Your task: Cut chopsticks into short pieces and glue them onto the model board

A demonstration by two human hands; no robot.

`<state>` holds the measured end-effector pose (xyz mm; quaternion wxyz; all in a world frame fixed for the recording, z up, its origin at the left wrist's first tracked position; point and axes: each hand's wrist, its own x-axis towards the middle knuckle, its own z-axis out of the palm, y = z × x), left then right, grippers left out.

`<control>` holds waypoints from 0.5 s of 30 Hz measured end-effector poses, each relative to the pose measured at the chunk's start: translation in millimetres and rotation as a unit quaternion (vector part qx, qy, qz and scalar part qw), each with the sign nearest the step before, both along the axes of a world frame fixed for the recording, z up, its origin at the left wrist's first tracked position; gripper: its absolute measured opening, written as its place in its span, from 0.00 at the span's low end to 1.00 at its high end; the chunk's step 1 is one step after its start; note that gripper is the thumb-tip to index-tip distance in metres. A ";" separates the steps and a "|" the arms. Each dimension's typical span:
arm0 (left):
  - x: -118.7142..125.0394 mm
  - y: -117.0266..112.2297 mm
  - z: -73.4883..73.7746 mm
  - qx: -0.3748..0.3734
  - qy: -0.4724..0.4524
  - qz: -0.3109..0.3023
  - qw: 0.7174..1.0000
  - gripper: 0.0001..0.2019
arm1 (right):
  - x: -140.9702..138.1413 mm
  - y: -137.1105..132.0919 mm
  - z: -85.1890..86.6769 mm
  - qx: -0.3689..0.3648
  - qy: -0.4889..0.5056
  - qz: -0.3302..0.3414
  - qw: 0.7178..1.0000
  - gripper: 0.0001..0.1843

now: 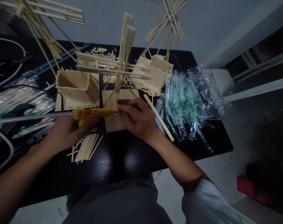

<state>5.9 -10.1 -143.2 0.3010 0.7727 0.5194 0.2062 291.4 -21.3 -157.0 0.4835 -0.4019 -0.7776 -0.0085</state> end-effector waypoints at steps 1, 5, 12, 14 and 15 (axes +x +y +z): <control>-0.6 -0.3 -0.8 0.005 0.002 0.003 1.000 0.21 | 0.1 0.0 -0.3 -0.003 0.000 0.000 1.000 0.17; -2.9 -0.6 -2.2 0.030 -0.006 0.010 0.999 0.21 | -1.1 0.0 -0.2 -0.011 0.001 -0.004 1.000 0.16; -7.6 -3.8 -5.6 0.035 -0.018 0.038 0.999 0.23 | -7.2 -9.4 11.8 -0.008 0.026 0.002 1.000 0.17; -7.6 -5.5 -6.9 0.019 -0.014 0.057 0.998 0.24 | -11.0 -18.1 14.6 -0.017 0.006 0.038 0.999 0.13; -6.9 -6.1 -6.9 0.015 -0.021 0.063 0.998 0.23 | -13.8 -22.8 14.9 -0.028 -0.016 0.068 0.997 0.09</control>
